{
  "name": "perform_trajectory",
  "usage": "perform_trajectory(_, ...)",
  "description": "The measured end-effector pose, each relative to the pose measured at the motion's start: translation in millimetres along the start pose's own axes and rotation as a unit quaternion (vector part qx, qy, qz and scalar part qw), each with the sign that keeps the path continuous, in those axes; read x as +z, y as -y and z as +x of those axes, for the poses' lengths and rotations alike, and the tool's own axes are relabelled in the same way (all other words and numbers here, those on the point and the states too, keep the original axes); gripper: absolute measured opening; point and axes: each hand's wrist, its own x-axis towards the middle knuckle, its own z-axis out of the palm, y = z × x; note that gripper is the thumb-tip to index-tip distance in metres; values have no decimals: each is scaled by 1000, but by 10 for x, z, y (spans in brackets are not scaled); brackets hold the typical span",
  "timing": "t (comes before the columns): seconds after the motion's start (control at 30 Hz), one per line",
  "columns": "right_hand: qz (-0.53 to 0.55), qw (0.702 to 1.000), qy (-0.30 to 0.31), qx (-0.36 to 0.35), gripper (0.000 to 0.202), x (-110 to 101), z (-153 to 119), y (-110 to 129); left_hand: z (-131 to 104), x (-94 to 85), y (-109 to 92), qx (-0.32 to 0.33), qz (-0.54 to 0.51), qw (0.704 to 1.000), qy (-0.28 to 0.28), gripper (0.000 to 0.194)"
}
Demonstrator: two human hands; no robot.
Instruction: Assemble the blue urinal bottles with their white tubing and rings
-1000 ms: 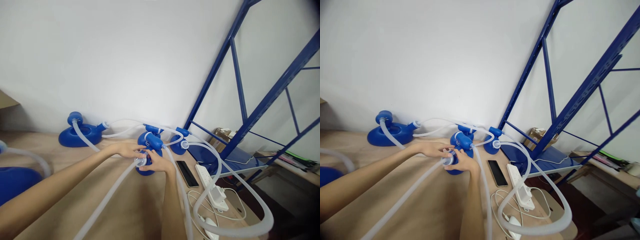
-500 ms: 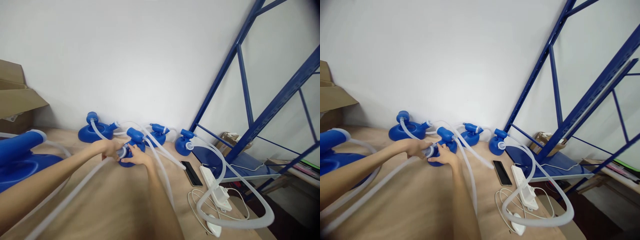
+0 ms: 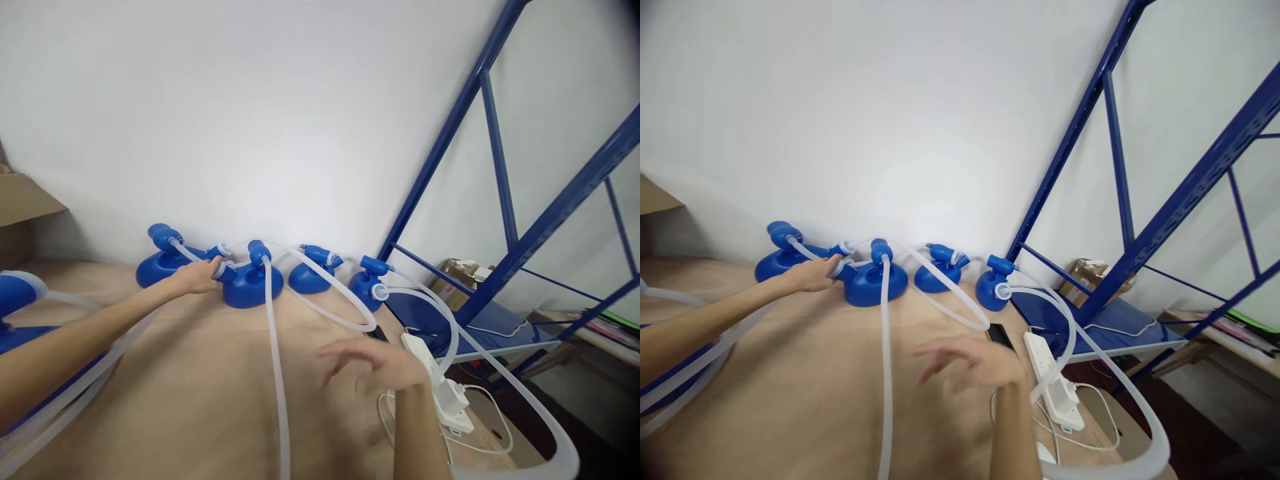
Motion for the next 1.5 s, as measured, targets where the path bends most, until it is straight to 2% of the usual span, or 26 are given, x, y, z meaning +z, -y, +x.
perform_trajectory(0.03, -1, 992, -115, 42, 70, -145, -146, -162, -11, -4, 33, -7, 11, 1000, -1, 64)
perform_trajectory(0.07, -9, 972, -212, 99, 67, -290, -264, -347, -21, -9, 64, -16, 24, 1000, -1, 60)
perform_trajectory(0.1, -33, 938, -308, 157, 65, -431, -353, -543, -27, -13, 90, -24, 37, 999, 0, 55)
perform_trajectory(0.13, -63, 880, -416, 219, 63, -561, -414, -738, -25, -13, 110, -26, 46, 999, -2, 52)
perform_trajectory(0.17, -94, 794, -538, 267, 65, -678, -449, -922, -11, -9, 124, -29, 54, 998, -4, 49)
perform_trajectory(0.27, -124, 670, -656, 323, 79, -934, -420, -1356, 126, 21, 134, -43, 76, 996, -10, 50)
perform_trajectory(0.37, -137, 619, -701, 327, 100, -1059, -275, -1615, 373, 41, 123, -59, 93, 994, -10, 53)
perform_trajectory(0.43, -149, 624, -705, 302, 98, -1100, -166, -1738, 547, 39, 122, -67, 100, 993, -7, 52)
perform_trajectory(0.53, -176, 659, -687, 248, 76, -1139, -26, -1885, 756, 38, 130, -83, 100, 991, -13, 44)
perform_trajectory(0.6, -190, 669, -681, 229, 65, -1153, 43, -1948, 842, 63, 130, -98, 98, 990, -23, 41)
perform_trajectory(0.73, -210, 661, -688, 211, 62, -1147, 129, -1949, 883, 193, 71, -130, 87, 986, -61, 40)
perform_trajectory(0.83, -212, 666, -689, 191, 48, -1124, 146, -1844, 802, 324, -29, -141, 72, 981, -111, 46)
perform_trajectory(0.9, -206, 666, -696, 173, 41, -1109, 118, -1732, 716, 393, -107, -138, 56, 977, -150, 57)
perform_trajectory(0.97, -196, 653, -716, 152, 42, -1089, 47, -1591, 632, 426, -183, -130, 31, 973, -187, 72)
perform_trajectory(1.07, -168, 624, -755, 107, 48, -1024, -114, -1327, 550, 361, -280, -112, -23, 968, -224, 85)
perform_trajectory(1.13, -111, 627, -770, 44, 51, -934, -230, -1119, 526, 236, -342, -101, -69, 964, -237, 81)
perform_trajectory(1.2, -49, 648, -759, -24, 54, -800, -339, -891, 499, 65, -417, -94, -119, 956, -251, 72)
perform_trajectory(1.3, -12, 679, -732, -59, 55, -537, -497, -546, 383, -200, -604, -68, -191, 939, -279, 57)
perform_trajectory(1.4, 38, 674, -736, -56, 59, -256, -662, -263, 88, -370, -937, -15, -251, 923, -291, 44)
perform_trajectory(1.5, 118, 656, -742, -66, 61, -5, -809, -90, -389, -360, -1371, 77, -289, 916, -267, 41)
